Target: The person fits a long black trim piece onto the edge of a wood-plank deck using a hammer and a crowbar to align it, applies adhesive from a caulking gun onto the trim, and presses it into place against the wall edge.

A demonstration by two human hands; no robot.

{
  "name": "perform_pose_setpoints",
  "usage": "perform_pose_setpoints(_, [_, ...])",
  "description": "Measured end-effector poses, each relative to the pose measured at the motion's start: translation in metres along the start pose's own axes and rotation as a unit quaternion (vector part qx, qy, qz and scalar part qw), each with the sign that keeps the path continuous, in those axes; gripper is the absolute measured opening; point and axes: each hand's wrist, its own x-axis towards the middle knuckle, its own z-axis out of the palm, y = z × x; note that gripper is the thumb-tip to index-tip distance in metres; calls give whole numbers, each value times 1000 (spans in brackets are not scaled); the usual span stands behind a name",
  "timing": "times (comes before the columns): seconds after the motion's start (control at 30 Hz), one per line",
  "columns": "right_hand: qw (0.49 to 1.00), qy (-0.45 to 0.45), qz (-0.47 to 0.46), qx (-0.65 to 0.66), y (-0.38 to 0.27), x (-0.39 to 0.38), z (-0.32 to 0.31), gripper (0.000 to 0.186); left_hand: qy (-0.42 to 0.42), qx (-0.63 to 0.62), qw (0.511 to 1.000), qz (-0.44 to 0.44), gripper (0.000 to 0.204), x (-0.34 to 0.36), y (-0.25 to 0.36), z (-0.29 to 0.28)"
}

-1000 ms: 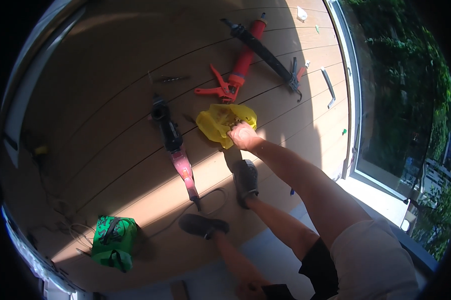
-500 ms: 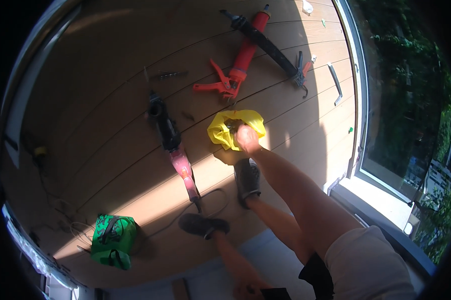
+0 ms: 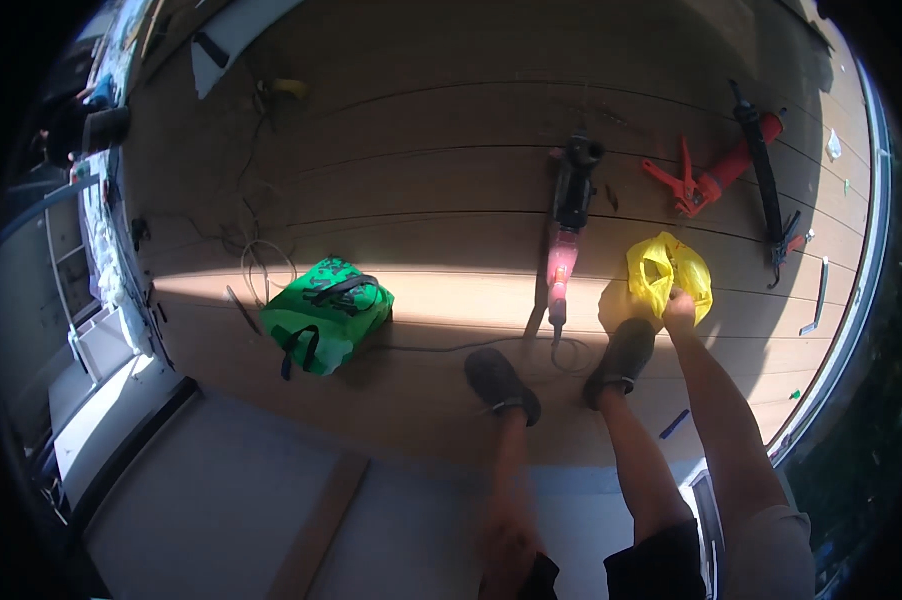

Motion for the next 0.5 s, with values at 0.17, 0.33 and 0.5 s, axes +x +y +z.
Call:
perform_pose_setpoints(0.17, [997,53,-51,-9,70,10,-53,39,2,-58,998,30,20,-11,-31,8])
perform_pose_setpoints(0.33, [980,-54,146,122,3,-8,-103,9,21,-56,998,-18,22,-17,-41,-7])
perform_pose_setpoints(0.5, [961,-123,127,214,-69,-94,-228,18,-4,-65,997,-45,33,-15,-37,-19])
